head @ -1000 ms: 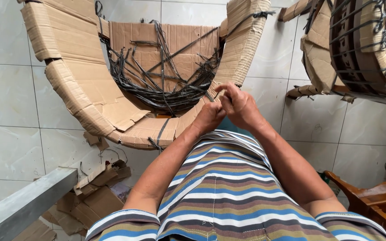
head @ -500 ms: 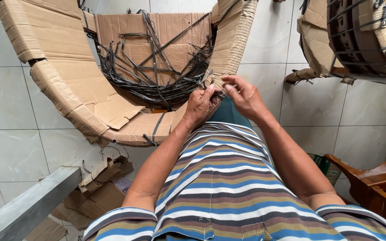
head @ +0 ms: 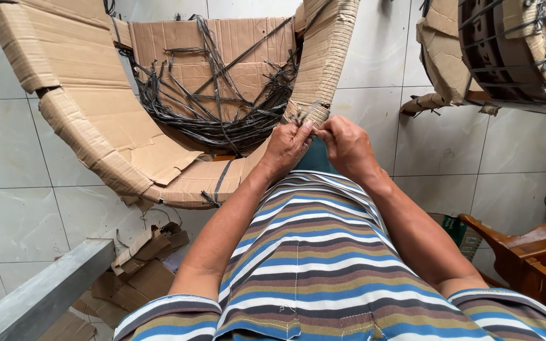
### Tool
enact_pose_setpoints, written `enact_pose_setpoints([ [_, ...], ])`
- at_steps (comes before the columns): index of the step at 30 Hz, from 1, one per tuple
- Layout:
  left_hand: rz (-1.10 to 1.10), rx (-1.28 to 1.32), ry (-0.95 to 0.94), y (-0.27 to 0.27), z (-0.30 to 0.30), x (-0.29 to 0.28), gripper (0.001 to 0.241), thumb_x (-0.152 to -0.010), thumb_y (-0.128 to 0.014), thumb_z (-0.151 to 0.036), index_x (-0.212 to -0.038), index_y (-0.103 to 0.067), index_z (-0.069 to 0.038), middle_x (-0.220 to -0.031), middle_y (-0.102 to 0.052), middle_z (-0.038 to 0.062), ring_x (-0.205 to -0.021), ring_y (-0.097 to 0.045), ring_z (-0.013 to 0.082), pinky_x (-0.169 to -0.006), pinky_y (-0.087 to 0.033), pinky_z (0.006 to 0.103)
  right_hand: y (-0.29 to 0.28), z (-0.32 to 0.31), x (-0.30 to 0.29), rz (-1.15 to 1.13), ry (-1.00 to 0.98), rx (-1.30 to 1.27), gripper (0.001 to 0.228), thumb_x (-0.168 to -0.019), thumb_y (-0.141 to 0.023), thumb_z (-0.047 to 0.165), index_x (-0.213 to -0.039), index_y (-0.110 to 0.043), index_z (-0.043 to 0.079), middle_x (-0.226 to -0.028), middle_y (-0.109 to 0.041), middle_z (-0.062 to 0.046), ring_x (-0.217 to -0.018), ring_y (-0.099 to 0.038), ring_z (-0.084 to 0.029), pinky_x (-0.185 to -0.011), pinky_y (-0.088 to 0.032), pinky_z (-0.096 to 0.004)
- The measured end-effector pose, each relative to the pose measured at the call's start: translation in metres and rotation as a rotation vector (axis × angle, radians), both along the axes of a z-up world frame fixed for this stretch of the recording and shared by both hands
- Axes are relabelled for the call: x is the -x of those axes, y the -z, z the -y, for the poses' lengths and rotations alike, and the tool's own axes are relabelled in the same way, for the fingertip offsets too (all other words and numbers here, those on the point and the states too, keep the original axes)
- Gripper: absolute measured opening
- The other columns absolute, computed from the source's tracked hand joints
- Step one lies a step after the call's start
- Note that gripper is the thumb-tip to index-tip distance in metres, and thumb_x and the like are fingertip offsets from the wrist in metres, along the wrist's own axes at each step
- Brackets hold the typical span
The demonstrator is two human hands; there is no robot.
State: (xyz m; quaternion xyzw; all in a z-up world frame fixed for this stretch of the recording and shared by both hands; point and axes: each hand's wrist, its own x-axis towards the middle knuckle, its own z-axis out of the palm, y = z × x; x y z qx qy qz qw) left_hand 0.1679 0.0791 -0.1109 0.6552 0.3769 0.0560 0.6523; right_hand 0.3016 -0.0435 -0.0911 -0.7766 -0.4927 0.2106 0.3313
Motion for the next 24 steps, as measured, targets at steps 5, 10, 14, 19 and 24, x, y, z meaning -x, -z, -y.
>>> enact_pose_setpoints([
  [5,0.042,0.018,0.010,-0.013,-0.004,0.002,0.036,-0.105,-0.055,-0.035,-0.088,-0.077,-0.013,-0.070,-0.069,0.015,-0.077,-0.071,0.0262,-0.077,-0.055,0.0413,-0.021,0.011,-0.012,0.028,0.068,-0.068,0.012,-0.106,-0.069,0.020,-0.098,-0.066,0.012,-0.077,-0.060,-0.008,-0.076,-0.067,-0.035,-0.069,-0.055,-0.043],
  [10,0.009,0.028,0.031,-0.015,-0.005,-0.001,0.039,-0.106,-0.053,-0.043,-0.096,-0.078,-0.015,-0.074,-0.072,0.010,-0.084,-0.073,0.0284,-0.082,-0.055,0.0430,-0.046,0.026,-0.020,-0.060,0.130,-0.073,0.013,-0.108,-0.066,0.015,-0.098,-0.067,0.008,-0.075,-0.058,-0.011,-0.074,-0.065,-0.035,-0.070,-0.053,-0.042],
  [14,-0.011,-0.037,0.095,0.040,-0.007,-0.003,0.041,-0.106,-0.053,-0.048,-0.099,-0.078,-0.016,-0.083,-0.075,0.012,-0.093,-0.073,0.0351,-0.085,-0.055,0.0471,-0.046,0.044,-0.024,-0.077,0.190,-0.059,0.014,-0.109,-0.066,0.016,-0.098,-0.068,0.009,-0.074,-0.058,-0.011,-0.073,-0.064,-0.034,-0.070,-0.053,-0.041],
  [19,0.085,-0.250,0.174,0.056,-0.011,0.000,0.030,-0.105,-0.060,-0.035,-0.092,-0.074,-0.011,-0.087,-0.071,0.018,-0.091,-0.070,0.0411,-0.081,-0.056,0.0478,-0.048,0.061,-0.028,-0.135,0.323,-0.057,0.015,-0.111,-0.065,0.016,-0.099,-0.067,0.008,-0.070,-0.059,-0.010,-0.070,-0.060,-0.028,-0.072,-0.052,-0.039],
  [24,0.071,-0.307,0.172,0.067,-0.002,0.001,0.031,-0.104,-0.061,-0.034,-0.086,-0.071,-0.012,-0.081,-0.069,0.014,-0.086,-0.070,0.0353,-0.077,-0.056,0.0438,-0.033,0.072,-0.041,0.032,0.363,0.049,0.005,-0.108,-0.068,0.012,-0.103,-0.068,0.010,-0.093,-0.064,-0.007,-0.085,-0.060,-0.026,-0.080,-0.051,-0.039],
])
